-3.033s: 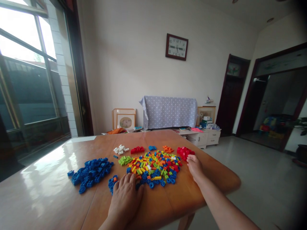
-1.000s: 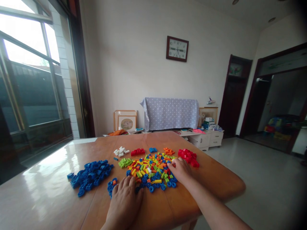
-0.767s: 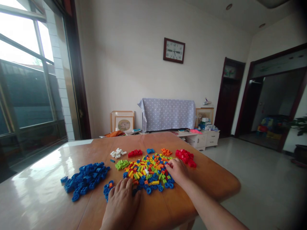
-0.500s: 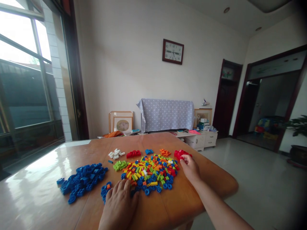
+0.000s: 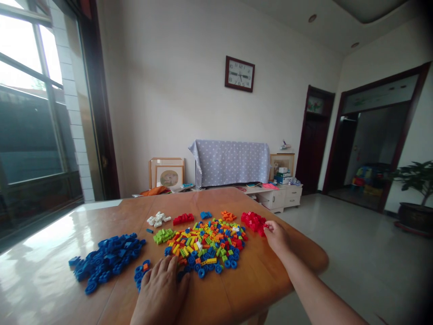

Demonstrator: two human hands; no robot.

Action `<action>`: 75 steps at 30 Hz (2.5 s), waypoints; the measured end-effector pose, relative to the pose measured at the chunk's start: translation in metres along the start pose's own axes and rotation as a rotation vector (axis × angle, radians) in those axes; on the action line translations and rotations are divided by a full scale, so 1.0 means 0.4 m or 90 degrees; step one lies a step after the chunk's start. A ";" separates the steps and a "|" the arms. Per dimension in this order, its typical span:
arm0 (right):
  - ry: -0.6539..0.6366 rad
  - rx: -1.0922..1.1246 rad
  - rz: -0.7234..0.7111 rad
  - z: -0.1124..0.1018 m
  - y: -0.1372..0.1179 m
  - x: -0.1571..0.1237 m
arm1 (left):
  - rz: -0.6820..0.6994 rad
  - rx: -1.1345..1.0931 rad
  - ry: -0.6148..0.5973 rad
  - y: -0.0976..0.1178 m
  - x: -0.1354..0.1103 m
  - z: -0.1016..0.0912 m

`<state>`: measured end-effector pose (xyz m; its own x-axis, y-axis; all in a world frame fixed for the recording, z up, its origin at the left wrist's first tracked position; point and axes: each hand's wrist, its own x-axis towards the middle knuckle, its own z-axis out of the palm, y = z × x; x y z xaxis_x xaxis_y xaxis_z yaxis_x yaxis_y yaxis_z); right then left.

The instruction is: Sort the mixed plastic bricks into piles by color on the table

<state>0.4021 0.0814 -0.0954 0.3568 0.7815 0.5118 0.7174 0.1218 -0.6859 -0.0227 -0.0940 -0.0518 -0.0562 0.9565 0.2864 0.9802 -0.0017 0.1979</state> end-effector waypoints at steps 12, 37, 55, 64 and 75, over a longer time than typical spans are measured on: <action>-0.025 -0.020 -0.002 -0.013 -0.016 -0.019 | 0.017 0.006 0.024 -0.003 -0.003 0.004; -0.124 -0.071 -0.122 0.048 -0.161 -0.124 | 0.026 0.002 0.036 -0.002 -0.001 0.005; -0.195 -0.040 -0.193 0.040 -0.229 -0.178 | 0.026 0.016 0.037 0.003 -0.008 -0.008; -0.081 -0.030 -0.088 0.039 -0.157 -0.134 | 0.002 0.036 0.007 0.004 -0.001 -0.007; -0.002 -0.203 -0.005 -0.041 -0.062 -0.012 | 0.014 0.023 0.020 0.000 0.002 -0.001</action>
<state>0.3923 0.0648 -0.0722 0.3486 0.7835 0.5143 0.8717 -0.0694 -0.4851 -0.0230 -0.0933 -0.0511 -0.0408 0.9465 0.3202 0.9873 -0.0109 0.1583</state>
